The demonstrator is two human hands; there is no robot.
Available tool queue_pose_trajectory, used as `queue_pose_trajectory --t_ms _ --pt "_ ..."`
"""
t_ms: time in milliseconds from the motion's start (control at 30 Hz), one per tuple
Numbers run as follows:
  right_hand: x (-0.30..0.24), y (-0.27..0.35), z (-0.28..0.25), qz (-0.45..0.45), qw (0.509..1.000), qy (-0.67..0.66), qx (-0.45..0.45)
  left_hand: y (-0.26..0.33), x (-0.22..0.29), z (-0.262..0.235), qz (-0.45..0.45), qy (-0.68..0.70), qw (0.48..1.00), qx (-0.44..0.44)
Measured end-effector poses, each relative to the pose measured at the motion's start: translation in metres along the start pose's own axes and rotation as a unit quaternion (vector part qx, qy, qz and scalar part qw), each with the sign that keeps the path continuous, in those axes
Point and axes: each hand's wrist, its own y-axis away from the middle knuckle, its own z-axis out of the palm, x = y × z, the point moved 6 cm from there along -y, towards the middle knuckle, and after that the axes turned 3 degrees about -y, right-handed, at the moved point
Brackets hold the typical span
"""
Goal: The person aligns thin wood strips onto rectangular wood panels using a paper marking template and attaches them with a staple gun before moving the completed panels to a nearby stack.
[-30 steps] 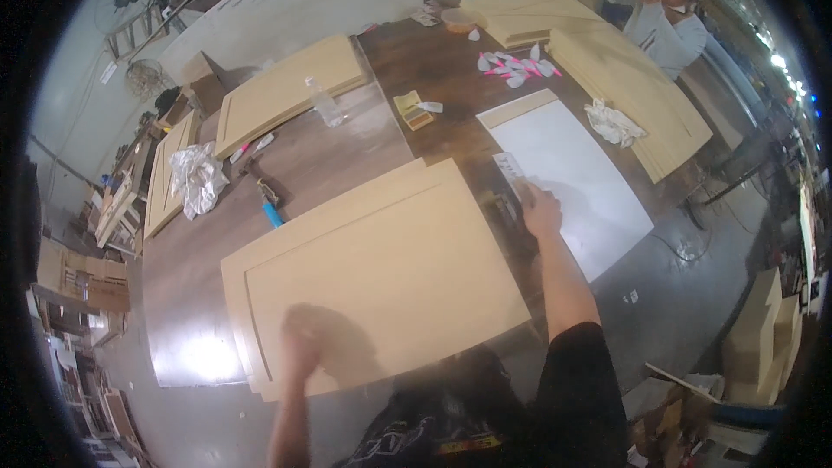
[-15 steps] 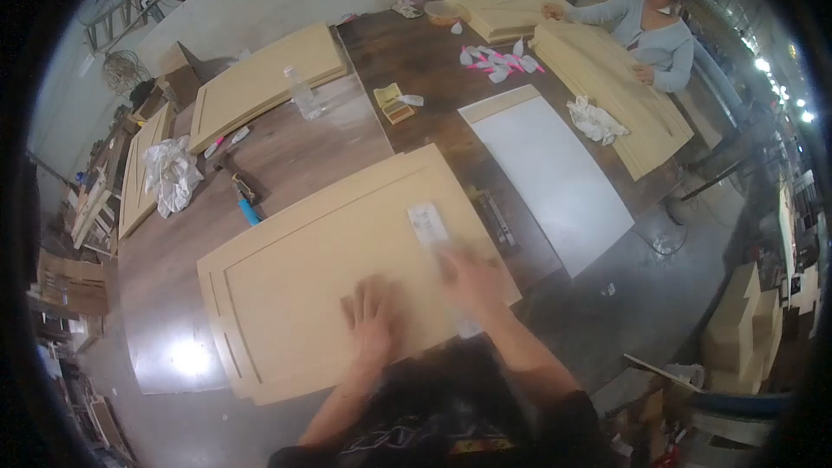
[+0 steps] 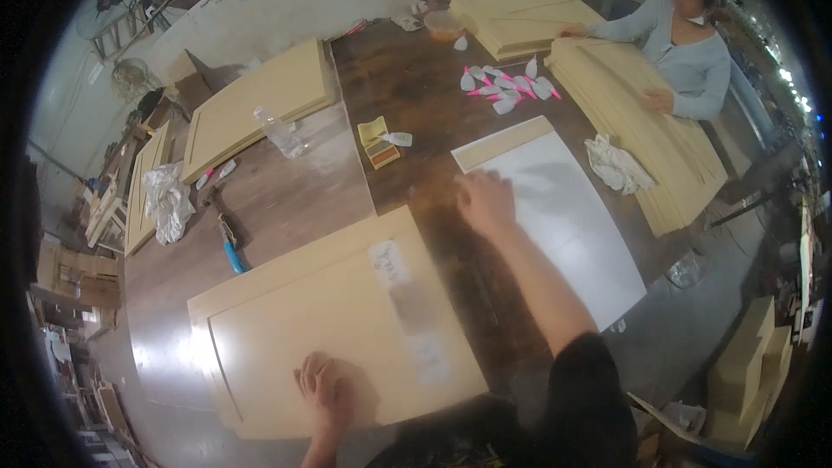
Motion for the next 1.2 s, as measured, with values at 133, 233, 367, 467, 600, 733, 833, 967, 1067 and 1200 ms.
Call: queue_pose_trajectory --t_ms 133,233,367,467,600,733,833,967,1067,1200 --pt "0.104 -0.083 0.064 -0.021 0.993 0.112 -0.045 -0.007 -0.001 0.007 -0.035 -0.010 0.999 0.004" --pt "0.122 -0.101 0.072 -0.062 0.988 0.110 -0.090 -0.004 -0.007 0.012 -0.048 -0.027 0.998 0.034" --pt "0.109 -0.088 0.048 -0.147 0.960 0.099 -0.218 -0.007 0.000 0.009 -0.050 -0.027 0.998 0.035" --pt "0.115 -0.054 0.025 -0.129 0.962 0.085 -0.226 -0.009 0.003 0.008 -0.044 -0.022 0.998 0.031" --pt "0.112 -0.010 -0.027 -0.053 0.989 -0.028 -0.134 -0.002 0.007 0.004 -0.046 -0.015 0.998 0.029" --pt "0.093 0.045 -0.073 0.078 0.921 -0.381 0.015 -0.001 0.021 -0.009 -0.042 -0.039 0.998 0.034" --pt "0.026 0.096 -0.086 0.165 0.762 -0.625 0.029 -0.006 0.045 0.003 -0.045 0.180 0.983 -0.007" --pt "-0.079 0.141 -0.057 0.145 0.765 -0.627 -0.019 -0.046 0.146 -0.016 -0.014 0.415 0.903 -0.115" --pt "-0.139 0.159 -0.069 0.083 0.750 -0.655 -0.043 -0.051 0.149 -0.015 -0.073 0.521 0.829 -0.188" --pt "-0.165 0.171 -0.058 0.079 0.734 -0.665 -0.114 -0.038 0.126 -0.021 -0.084 0.509 0.831 -0.205"
